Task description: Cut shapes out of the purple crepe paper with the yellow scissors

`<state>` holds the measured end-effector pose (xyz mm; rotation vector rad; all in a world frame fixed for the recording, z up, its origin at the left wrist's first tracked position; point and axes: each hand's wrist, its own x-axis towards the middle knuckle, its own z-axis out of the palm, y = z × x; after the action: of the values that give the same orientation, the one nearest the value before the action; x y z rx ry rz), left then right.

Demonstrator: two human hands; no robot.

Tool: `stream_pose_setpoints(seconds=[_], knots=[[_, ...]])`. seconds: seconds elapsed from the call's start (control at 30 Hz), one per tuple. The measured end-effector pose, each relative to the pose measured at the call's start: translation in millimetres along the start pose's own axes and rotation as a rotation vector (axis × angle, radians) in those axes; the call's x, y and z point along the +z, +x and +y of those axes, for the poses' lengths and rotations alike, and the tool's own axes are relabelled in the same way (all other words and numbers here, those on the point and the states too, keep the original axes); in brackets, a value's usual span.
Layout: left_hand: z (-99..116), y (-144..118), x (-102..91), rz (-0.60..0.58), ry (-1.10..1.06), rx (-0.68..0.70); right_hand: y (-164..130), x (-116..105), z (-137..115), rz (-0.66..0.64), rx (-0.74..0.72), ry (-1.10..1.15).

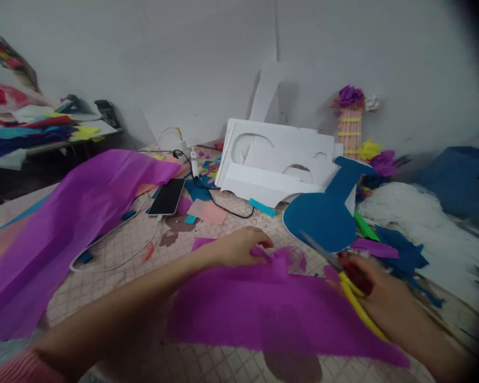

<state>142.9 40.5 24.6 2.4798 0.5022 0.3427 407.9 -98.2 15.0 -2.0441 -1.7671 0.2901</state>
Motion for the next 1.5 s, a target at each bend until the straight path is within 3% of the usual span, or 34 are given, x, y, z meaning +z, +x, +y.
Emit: stream_pose_setpoints(seconds=[0.1,0.17,0.4,0.63,0.9,1.1,1.37,1.5], knots=[[1,9,5.6,-0.089,-0.051,0.051,-6,17,-8,-0.096,0.042,0.180],[1,12,10.6,-0.062,-0.075,0.016,-8,24,-3,-0.113,0.036,0.217],[-16,11,15.9,0.071,-0.337,-0.146,-14,16,6,-0.147,-0.080,-0.026],[-14,7,6.0,0.105,-0.275,-0.090,-19,8,-12,-0.236,-0.142,-0.279],[-22,0,-11.5,-0.136,-0.202,-0.050,-22,7,-12,-0.208,-0.135,-0.347],[-24,-2,-9.8,-0.081,-0.053,-0.060,-26,6,-4,-0.195,-0.154,-0.396],[-26,-2,-8.8,-0.065,-0.301,-0.136,-31,8,-6,-0.169,-0.209,-0.436],[-30,-1,-7.5,-0.068,-0.405,-0.102,-31,10,-8,-0.152,-0.227,-0.437]])
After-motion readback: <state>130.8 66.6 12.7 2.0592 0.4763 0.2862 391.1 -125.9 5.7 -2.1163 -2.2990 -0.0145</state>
